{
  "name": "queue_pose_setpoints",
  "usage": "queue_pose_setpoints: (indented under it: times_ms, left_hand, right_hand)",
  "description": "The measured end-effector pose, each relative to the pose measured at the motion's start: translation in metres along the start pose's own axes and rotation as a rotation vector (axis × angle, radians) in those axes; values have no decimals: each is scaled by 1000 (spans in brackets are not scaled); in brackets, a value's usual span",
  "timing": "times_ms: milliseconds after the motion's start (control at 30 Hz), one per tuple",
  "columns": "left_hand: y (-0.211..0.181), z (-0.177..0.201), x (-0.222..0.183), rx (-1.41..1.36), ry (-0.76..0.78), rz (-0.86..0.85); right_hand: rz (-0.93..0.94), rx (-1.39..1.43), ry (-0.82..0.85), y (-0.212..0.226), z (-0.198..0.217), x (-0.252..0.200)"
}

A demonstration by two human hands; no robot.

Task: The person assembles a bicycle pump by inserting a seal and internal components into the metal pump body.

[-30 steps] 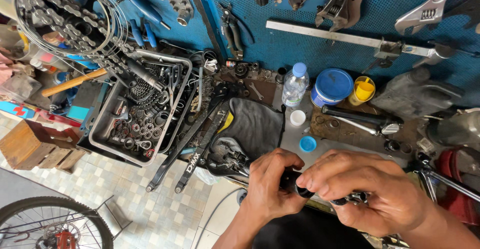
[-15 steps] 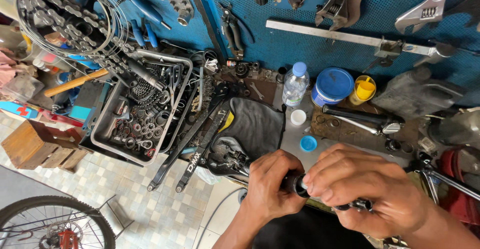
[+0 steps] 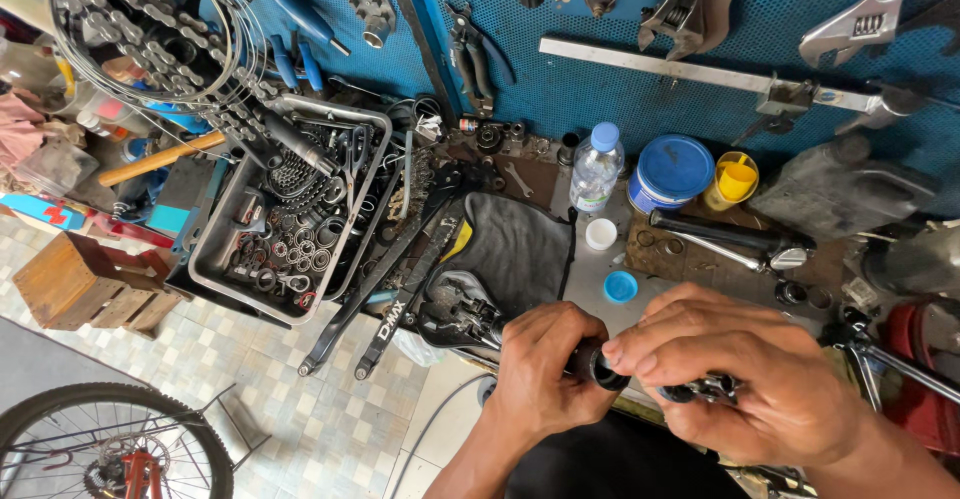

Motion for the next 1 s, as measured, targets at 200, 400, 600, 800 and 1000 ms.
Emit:
queue_pose_setpoints:
  times_ms: [200, 400, 600, 800, 1000]
  left_hand:
    - [-1, 0, 1, -11, -10, 2]
    - [3, -1, -1, 13, 16, 7]
    - [23, -13, -6, 89, 44, 80]
    - [30, -26, -8, 180, 11, 70]
    - [32, -27, -11, 173, 4, 92]
  right_hand:
    - [8, -26, 2, -2, -3, 0]
    - [-44, 27, -20, 5, -1, 1]
    - [-18, -54, -140, -6, 17, -11]
    - [-149, -68, -379, -89, 32, -75]
    - [-153, 34, -157, -125, 41, -99]
Point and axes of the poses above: each hand's wrist, its own x-axis towards the middle knuckle, its own z-axis out of the back of the hand, y = z × x, the point moved 4 cm from there along x, towards the middle knuckle, and after that the axes turned 13 degrees about -z, right-handed, at the moved point
